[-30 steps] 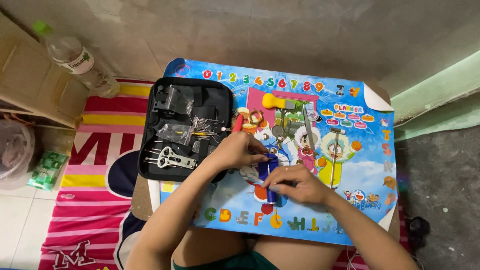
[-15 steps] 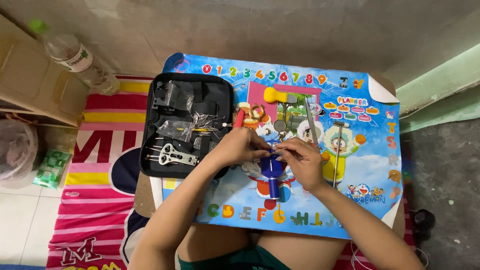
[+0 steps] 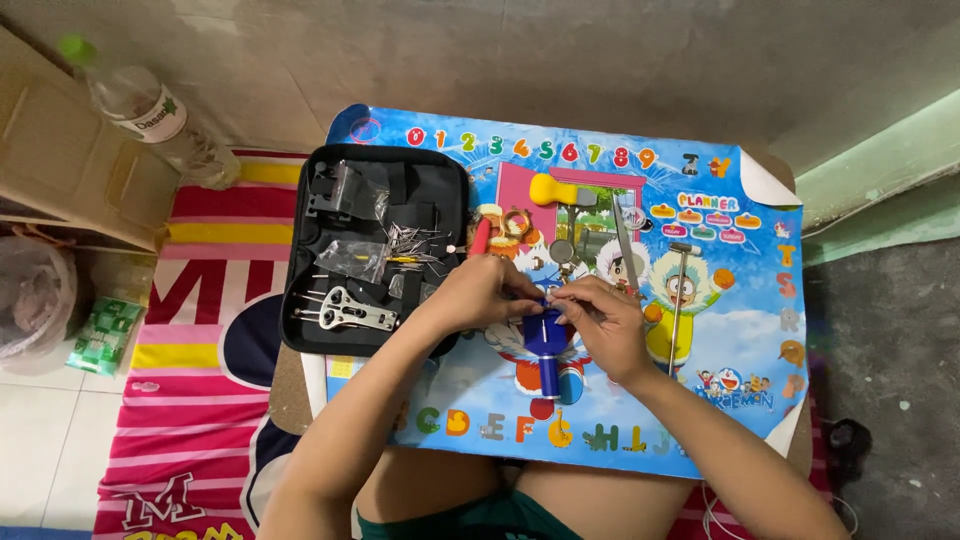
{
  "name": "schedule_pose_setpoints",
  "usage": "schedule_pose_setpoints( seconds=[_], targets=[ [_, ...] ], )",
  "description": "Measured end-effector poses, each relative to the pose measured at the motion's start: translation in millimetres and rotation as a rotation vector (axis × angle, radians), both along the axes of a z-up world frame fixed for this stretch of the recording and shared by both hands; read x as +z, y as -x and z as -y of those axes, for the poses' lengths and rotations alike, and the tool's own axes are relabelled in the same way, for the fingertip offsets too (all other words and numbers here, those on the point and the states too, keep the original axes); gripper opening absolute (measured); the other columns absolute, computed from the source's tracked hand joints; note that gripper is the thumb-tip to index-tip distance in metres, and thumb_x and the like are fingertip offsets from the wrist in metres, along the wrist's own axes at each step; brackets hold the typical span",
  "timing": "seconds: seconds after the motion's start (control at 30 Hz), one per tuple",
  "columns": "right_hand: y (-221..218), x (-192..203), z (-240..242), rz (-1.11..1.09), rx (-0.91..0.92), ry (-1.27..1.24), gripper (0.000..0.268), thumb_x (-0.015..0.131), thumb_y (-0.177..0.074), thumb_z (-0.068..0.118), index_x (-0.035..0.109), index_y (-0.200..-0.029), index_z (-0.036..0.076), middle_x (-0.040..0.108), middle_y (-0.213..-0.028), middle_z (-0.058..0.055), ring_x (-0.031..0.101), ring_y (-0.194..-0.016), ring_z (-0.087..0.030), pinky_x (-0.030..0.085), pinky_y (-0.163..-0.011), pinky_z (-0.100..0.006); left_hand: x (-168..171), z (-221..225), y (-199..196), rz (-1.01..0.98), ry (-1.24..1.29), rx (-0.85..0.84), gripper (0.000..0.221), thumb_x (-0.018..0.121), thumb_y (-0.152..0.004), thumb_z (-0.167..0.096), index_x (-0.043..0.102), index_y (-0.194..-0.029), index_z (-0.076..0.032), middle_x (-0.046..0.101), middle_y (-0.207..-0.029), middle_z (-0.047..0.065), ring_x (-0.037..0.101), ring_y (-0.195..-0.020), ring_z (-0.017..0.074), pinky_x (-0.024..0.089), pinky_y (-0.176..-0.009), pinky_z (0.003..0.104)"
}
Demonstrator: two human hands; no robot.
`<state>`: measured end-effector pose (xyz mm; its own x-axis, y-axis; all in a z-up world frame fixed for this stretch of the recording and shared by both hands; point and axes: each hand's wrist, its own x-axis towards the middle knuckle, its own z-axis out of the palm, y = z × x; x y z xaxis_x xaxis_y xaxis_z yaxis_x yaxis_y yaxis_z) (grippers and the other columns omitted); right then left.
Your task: Repairing a watch using a specialized tool kit on a small table while sitting on the floor.
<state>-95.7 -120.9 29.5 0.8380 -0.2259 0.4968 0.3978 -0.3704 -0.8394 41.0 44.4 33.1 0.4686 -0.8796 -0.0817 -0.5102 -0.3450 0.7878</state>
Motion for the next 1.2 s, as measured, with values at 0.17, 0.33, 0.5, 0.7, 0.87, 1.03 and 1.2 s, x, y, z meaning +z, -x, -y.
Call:
schedule_pose_setpoints(
  seconds=[0.17, 0.33, 0.5, 0.7, 0.87, 1.03, 1.2],
  targets=[
    [-0.1, 0.7, 2.8, 0.016, -0.002, 0.046, 0.010, 0.069, -0.094, -0.003, 0.078, -0.098, -0.004, 0.073, -0.078, -0.013, 0.075, -0.061, -0.020, 0.059, -0.053, -0.030, 1.8, -0.3, -0.3, -0.008, 0.004, 0.003, 0.019, 0.079, -0.084, -0.029, 0.084, -0.099, -0.019, 0.078, -0.087, 0.013, 0.075, -0.086, 0.0359, 0.059, -0.072, 0.044],
    [0.2, 7.0, 1.1, 0.024, -0.002, 0.116, 0.010, 0.069, -0.094, -0.003, 0.078, -0.099, -0.003, 0.073, -0.078, -0.012, 0.075, -0.061, -0.021, 0.059, -0.053, -0.030, 0.3, -0.2, 0.0, -0.004, 0.017, -0.001, 0.018, 0.078, -0.085, -0.029, 0.084, -0.099, -0.019, 0.078, -0.086, 0.013, 0.075, -0.085, 0.0349, 0.059, -0.071, 0.043],
    [0.3, 13.8, -2.9, 0.017, -0.047, 0.198, 0.010, 0.068, -0.094, -0.003, 0.078, -0.096, 0.001, 0.071, -0.078, -0.010, 0.073, -0.058, -0.020, 0.057, -0.053, -0.030, -7.3, 1.8, -0.4, -0.015, -0.007, 0.008, 0.018, 0.077, -0.085, -0.027, 0.084, -0.099, -0.019, 0.078, -0.087, 0.014, 0.074, -0.087, 0.0380, 0.058, -0.071, 0.045],
    [-3.5, 9.8, -2.3, -0.001, -0.064, 0.195, 0.006, 0.070, -0.095, -0.002, 0.076, -0.094, 0.000, 0.071, -0.078, -0.010, 0.073, -0.057, -0.019, 0.058, -0.052, -0.030, -15.1, 3.8, -1.4, 0.010, 0.003, 0.017, 0.017, 0.079, -0.082, -0.029, 0.084, -0.097, -0.022, 0.078, -0.086, 0.012, 0.074, -0.085, 0.0367, 0.058, -0.069, 0.044],
    [-5.8, 14.9, -7.3, 0.089, -0.026, 0.315, 0.005, 0.073, -0.093, 0.001, 0.076, -0.090, 0.002, 0.070, -0.074, -0.008, 0.070, -0.060, -0.027, 0.056, -0.054, -0.034, -9.1, 5.0, 0.9, -0.028, -0.027, 0.042, 0.017, 0.079, -0.082, -0.029, 0.084, -0.097, -0.022, 0.078, -0.087, 0.009, 0.074, -0.088, 0.0362, 0.058, -0.071, 0.045],
    [-5.4, 16.5, -11.5, 0.148, -0.016, 0.379, 0.008, 0.070, -0.095, 0.004, 0.074, -0.089, 0.002, 0.070, -0.074, -0.010, 0.068, -0.063, -0.031, 0.055, -0.057, -0.037, -20.3, 8.7, -1.3, -0.032, -0.027, 0.050, 0.019, 0.080, -0.082, -0.030, 0.084, -0.098, -0.021, 0.078, -0.088, 0.011, 0.075, -0.088, 0.0360, 0.059, -0.071, 0.044],
    [-6.3, -3.9, -11.7, 0.188, -0.016, 0.388, 0.009, 0.069, -0.095, -0.001, 0.072, -0.086, 0.001, 0.068, -0.073, -0.011, 0.066, -0.063, -0.032, 0.054, -0.057, -0.039, -19.6, 10.8, 0.8, -0.049, -0.035, 0.060, 0.016, 0.080, -0.082, -0.027, 0.084, -0.095, -0.019, 0.078, -0.085, 0.010, 0.075, -0.087, 0.0354, 0.059, -0.071, 0.042]
  ],
)
